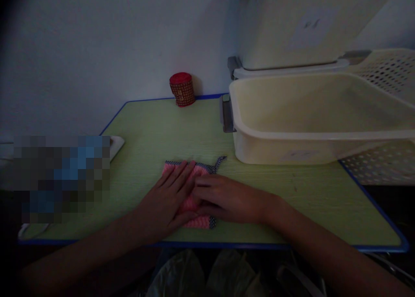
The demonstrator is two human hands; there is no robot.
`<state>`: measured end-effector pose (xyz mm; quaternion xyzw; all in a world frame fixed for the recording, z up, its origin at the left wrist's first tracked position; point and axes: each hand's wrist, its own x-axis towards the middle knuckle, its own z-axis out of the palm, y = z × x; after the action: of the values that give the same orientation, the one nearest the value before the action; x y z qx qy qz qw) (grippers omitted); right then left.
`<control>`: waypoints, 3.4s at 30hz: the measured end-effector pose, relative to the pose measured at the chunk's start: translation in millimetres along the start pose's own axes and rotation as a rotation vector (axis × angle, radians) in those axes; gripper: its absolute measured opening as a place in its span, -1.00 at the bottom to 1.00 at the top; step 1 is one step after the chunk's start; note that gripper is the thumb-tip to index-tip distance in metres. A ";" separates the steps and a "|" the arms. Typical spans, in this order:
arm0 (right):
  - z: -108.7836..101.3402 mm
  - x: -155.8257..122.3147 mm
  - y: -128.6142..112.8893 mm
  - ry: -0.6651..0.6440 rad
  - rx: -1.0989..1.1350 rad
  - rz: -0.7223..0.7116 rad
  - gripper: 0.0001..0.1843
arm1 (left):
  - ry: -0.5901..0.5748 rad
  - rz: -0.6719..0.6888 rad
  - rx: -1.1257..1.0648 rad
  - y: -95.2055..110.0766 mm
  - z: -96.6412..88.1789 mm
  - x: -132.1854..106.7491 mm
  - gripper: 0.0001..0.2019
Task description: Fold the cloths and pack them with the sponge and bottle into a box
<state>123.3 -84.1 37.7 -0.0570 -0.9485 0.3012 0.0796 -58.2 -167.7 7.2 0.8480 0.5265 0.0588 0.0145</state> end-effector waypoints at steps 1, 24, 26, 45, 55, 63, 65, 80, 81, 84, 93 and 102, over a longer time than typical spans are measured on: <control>-0.5 -0.4 0.3 -0.009 0.015 0.001 -0.90 | 0.001 -0.001 -0.004 0.0 -0.1 0.1 -0.23; -1.8 -2.6 -5.2 -0.032 0.000 0.089 -0.73 | -0.038 0.002 -0.053 -2.7 -1.3 0.6 -0.12; -1.2 -3.1 -6.2 -0.035 -0.013 0.094 -0.71 | -0.051 0.001 -0.061 -2.6 -1.2 0.7 -0.07; -5.7 -7.8 -4.5 -0.059 -0.011 0.028 -0.72 | -0.191 0.098 -0.066 -18.1 -15.6 6.9 -0.09; -3.8 -8.0 -3.3 0.035 -0.129 -0.026 -0.77 | -0.419 0.102 -0.200 -40.3 -46.2 32.7 -0.48; 0.3 -9.8 -3.2 0.131 -0.294 -0.172 -0.76 | -0.135 -0.175 -0.094 7.5 -13.8 22.5 -0.47; 1.5 -10.4 -3.9 0.153 -0.303 -0.196 -0.75 | -0.088 -0.158 -0.027 9.9 -6.9 20.6 -0.46; 4.8 -9.8 2.7 0.509 -0.447 -0.046 -0.76 | -0.201 0.426 0.019 -63.2 -18.8 45.5 -0.30; 4.5 -9.2 3.4 0.506 -0.432 0.002 -0.76 | -0.209 0.436 0.017 -65.6 -19.9 47.0 -0.31; 5.0 -8.0 6.0 0.484 -0.371 0.132 -0.76 | -0.223 0.428 0.013 -66.2 -23.8 48.5 -0.28; 7.5 -6.2 9.5 0.415 -0.364 0.272 -0.80 | -0.063 -0.044 0.052 -16.7 -25.3 38.7 -0.27; 9.0 -5.0 10.8 0.399 -0.304 0.301 -0.80 | -0.084 -0.034 -0.003 -21.5 -6.3 42.8 -0.25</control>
<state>127.2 -81.2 23.6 -0.2666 -0.9292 0.1466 0.2097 -59.3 -120.0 15.2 0.8407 0.5396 0.0236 0.0391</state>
